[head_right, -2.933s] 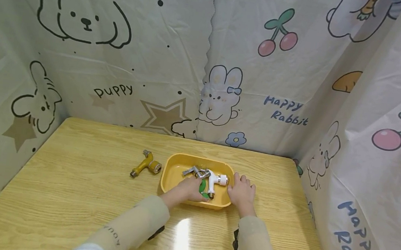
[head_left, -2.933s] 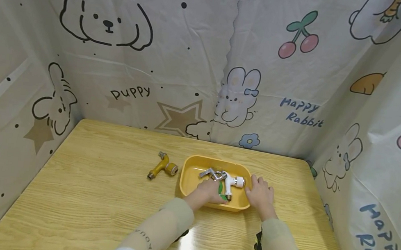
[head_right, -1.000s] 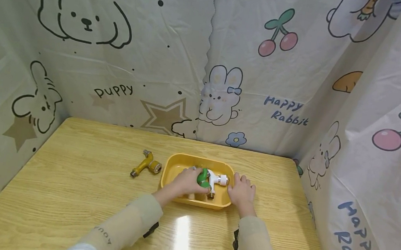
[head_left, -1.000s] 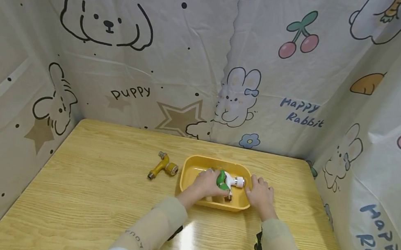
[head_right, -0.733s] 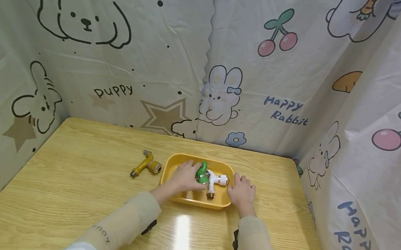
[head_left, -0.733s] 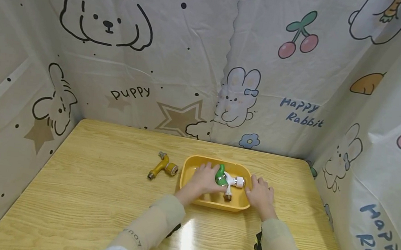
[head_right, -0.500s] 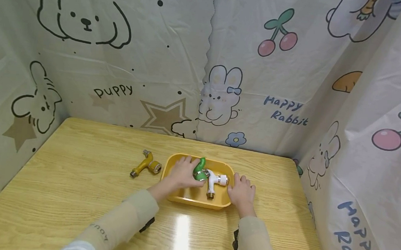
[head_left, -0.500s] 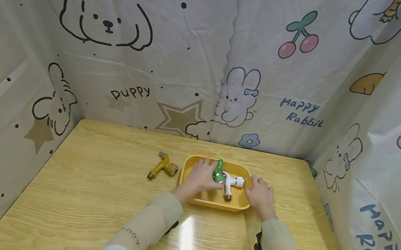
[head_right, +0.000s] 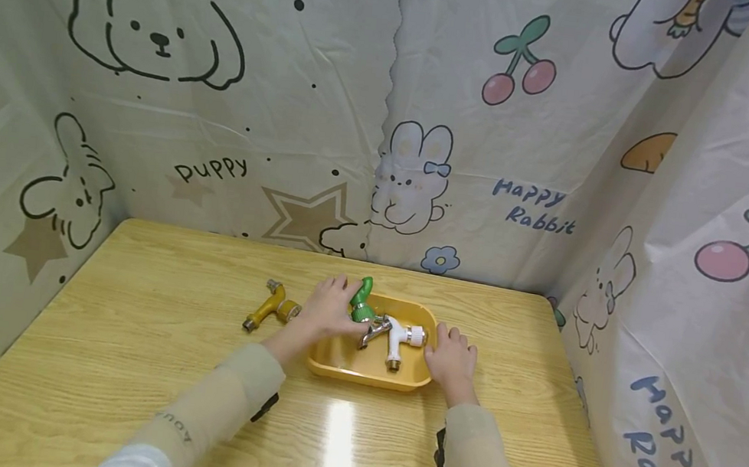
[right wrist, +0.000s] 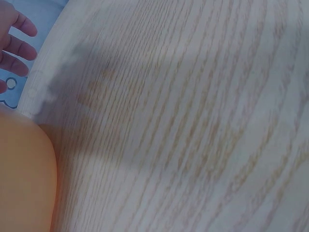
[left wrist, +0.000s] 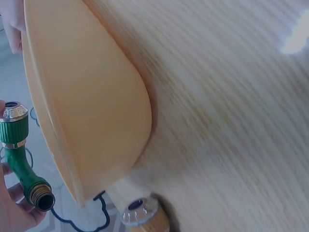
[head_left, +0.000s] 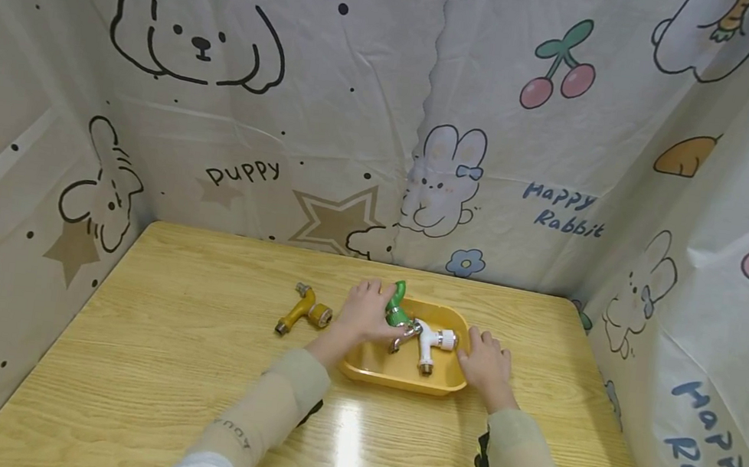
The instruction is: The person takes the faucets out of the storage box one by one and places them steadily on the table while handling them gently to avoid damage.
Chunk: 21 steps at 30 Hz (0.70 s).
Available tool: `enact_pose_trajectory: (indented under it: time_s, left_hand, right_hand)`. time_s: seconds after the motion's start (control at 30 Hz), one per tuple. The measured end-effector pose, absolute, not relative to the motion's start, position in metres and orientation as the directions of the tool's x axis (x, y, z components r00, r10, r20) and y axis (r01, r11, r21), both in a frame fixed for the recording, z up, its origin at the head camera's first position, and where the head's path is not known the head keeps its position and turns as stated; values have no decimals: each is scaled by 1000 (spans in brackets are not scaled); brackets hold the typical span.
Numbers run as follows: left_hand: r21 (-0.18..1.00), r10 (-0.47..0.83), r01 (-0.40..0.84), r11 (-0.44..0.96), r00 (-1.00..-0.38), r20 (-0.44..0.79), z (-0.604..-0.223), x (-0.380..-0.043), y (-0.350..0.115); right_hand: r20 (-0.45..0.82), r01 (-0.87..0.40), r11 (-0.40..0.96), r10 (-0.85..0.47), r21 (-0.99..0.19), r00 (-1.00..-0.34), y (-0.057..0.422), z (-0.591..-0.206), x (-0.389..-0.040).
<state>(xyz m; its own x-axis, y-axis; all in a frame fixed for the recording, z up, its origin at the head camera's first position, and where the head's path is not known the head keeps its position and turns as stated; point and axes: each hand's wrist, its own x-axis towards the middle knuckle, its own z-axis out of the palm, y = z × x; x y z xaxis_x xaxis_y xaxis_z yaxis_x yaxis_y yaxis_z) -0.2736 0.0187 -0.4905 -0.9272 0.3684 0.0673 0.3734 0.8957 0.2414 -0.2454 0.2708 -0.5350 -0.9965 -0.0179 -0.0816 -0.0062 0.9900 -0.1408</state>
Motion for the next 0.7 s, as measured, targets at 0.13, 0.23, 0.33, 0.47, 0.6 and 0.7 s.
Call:
enact_pose_trajectory:
  time_s: [0.13, 0.23, 0.33, 0.47, 0.6, 0.7]
  left_hand:
    - [247, 356, 365, 898, -931, 82, -488, -277, 10]
    - [256, 338, 351, 900, -936, 97, -487, -280, 3]
    - [264, 317, 335, 905, -942, 109, -488, -283, -4]
    - [266, 287, 310, 913, -950, 121, -489, -287, -15]
    - [273, 265, 292, 916, -955, 132, -488, -289, -26]
    - [288, 248, 278, 916, -959, 137, -489, -289, -36]
  right_hand:
    - [-89, -5, 991, -17, -132, -996, 271, -536, -247]
    - [-89, -3, 992, -15, -130, -996, 272, -537, -247]
    - [-88, -6, 992, -17, -126, -996, 272, -536, -247]
    - [-84, -8, 992, -19, -127, -996, 272, -536, -247]
    - [-81, -9, 991, -20, -131, -997, 272, -536, -246]
    - [-86, -11, 992, -22, -127, -996, 272, -536, -246]
